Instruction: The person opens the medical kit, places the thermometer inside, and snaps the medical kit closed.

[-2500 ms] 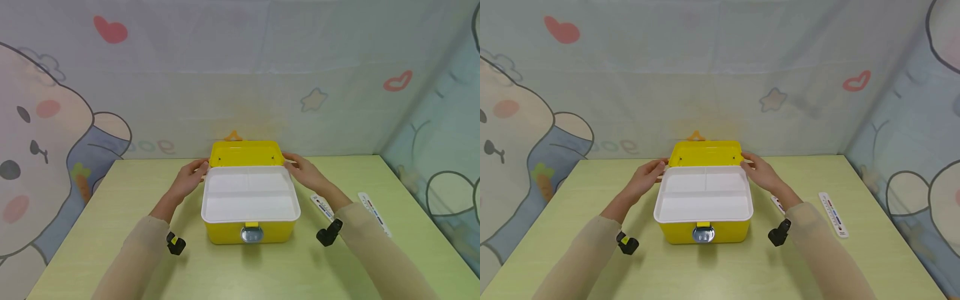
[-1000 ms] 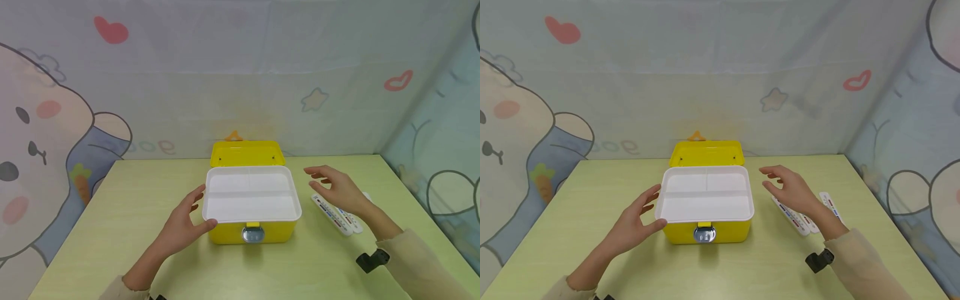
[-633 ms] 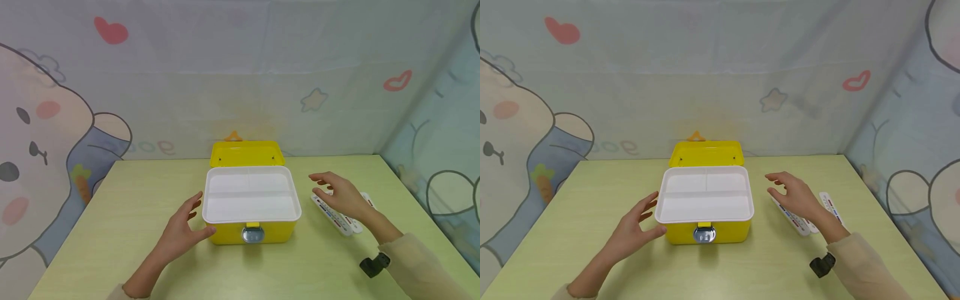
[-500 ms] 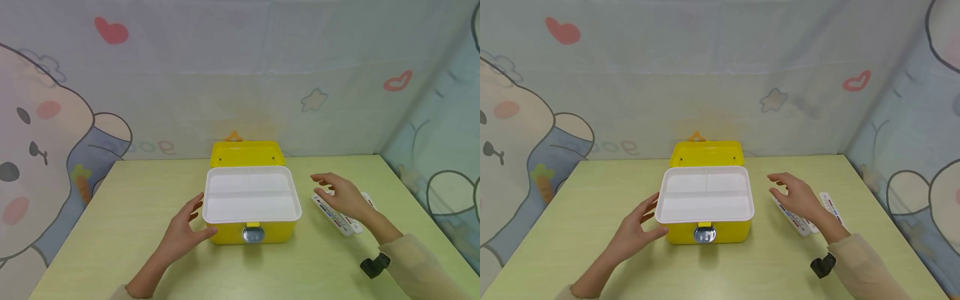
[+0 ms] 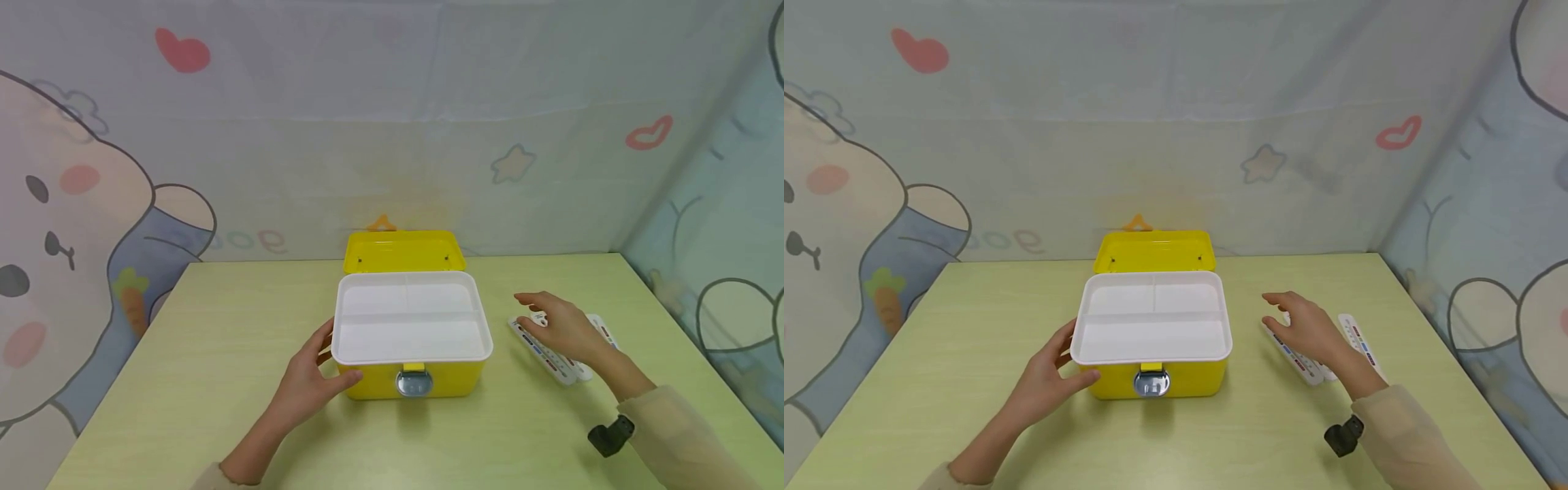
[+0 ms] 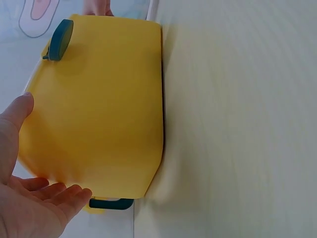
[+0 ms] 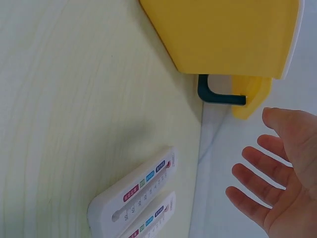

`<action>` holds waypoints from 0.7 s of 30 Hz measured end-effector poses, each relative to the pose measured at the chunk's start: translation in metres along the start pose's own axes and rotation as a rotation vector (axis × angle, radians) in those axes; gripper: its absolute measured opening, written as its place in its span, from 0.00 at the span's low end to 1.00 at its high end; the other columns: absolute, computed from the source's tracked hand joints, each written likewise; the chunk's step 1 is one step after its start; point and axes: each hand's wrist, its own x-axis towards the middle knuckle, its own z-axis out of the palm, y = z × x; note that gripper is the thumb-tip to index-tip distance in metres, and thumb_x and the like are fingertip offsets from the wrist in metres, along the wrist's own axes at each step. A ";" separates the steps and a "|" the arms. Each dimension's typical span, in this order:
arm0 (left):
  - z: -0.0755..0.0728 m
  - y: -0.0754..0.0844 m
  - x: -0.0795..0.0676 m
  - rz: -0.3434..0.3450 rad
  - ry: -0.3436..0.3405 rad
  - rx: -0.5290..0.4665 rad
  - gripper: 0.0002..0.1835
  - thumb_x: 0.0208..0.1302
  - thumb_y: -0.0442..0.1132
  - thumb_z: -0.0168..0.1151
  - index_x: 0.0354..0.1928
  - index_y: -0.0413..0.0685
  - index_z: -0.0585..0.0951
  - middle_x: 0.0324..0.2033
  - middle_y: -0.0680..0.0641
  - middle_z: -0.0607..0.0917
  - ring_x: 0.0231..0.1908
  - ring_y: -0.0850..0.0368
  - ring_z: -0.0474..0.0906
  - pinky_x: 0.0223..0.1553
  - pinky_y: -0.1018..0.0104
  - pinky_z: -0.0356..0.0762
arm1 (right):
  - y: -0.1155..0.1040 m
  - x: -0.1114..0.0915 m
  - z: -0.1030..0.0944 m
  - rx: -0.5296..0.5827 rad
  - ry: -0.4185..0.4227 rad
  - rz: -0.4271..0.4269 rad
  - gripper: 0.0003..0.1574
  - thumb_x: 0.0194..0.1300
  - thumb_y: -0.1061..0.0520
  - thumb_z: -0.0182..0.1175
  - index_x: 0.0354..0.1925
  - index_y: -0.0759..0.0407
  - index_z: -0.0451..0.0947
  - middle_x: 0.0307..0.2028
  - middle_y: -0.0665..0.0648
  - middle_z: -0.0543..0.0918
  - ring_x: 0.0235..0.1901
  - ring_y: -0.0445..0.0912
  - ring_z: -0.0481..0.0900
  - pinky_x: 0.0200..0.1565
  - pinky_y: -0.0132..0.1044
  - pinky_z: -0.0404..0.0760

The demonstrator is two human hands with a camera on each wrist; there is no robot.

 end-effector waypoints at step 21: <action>0.006 -0.004 0.002 -0.033 0.002 -0.028 0.48 0.48 0.42 0.72 0.69 0.57 0.56 0.63 0.53 0.67 0.62 0.51 0.65 0.57 0.53 0.70 | 0.016 -0.010 0.009 -0.099 -0.078 0.146 0.31 0.62 0.52 0.59 0.57 0.69 0.69 0.47 0.69 0.77 0.42 0.59 0.79 0.38 0.50 0.80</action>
